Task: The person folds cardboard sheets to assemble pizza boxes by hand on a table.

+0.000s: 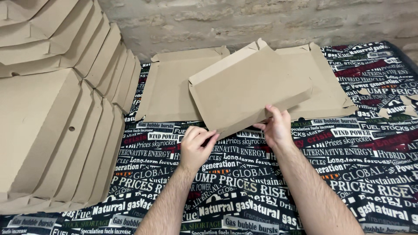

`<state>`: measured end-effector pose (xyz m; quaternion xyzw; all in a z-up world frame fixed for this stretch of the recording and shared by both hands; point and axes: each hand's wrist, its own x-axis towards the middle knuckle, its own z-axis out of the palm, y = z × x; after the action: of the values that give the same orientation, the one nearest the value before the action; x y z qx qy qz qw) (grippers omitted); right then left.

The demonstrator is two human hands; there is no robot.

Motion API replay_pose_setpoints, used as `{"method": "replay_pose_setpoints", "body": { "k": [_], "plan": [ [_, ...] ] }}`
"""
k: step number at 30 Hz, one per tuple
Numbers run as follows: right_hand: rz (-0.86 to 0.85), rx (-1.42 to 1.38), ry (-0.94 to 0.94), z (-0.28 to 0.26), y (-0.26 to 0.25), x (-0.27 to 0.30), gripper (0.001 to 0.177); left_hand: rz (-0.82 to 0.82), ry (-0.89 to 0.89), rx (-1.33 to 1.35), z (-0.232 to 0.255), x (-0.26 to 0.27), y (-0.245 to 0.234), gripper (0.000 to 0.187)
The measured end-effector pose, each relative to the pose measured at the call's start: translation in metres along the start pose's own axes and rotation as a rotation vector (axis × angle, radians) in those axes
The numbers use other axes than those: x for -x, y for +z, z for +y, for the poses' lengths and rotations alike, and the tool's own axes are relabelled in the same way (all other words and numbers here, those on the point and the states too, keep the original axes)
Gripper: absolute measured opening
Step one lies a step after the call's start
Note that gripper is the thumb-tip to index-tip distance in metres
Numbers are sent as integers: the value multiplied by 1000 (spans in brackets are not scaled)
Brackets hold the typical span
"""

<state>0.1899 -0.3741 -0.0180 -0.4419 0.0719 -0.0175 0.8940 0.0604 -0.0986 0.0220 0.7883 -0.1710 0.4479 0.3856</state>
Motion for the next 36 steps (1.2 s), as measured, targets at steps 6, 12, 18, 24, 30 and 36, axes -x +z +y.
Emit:
{"method": "replay_pose_setpoints", "body": {
  "k": [6, 12, 18, 24, 30, 36],
  "plan": [
    [-2, -9, -17, 24, -39, -41, 36, 4, -92, 82, -22, 14, 2, 30],
    [18, -116, 68, -16, -48, -38, 43, 290, -649, 405, -47, 8, -12, 20],
    [106, -30, 143, -93, 21, 49, 42, 515, -1082, 733, -39, -13, -35, 42],
    [77, -132, 149, -109, 44, 62, 69, 9, -1567, 653, 39, -50, -70, 116],
    [43, -252, 162, -115, 80, 78, 104, 196, -1480, 793, -22, -9, -35, 80],
    [-335, -16, 174, -48, 20, 27, 153, 132, -1113, 835, -112, 39, 4, 71]
  ]
}}
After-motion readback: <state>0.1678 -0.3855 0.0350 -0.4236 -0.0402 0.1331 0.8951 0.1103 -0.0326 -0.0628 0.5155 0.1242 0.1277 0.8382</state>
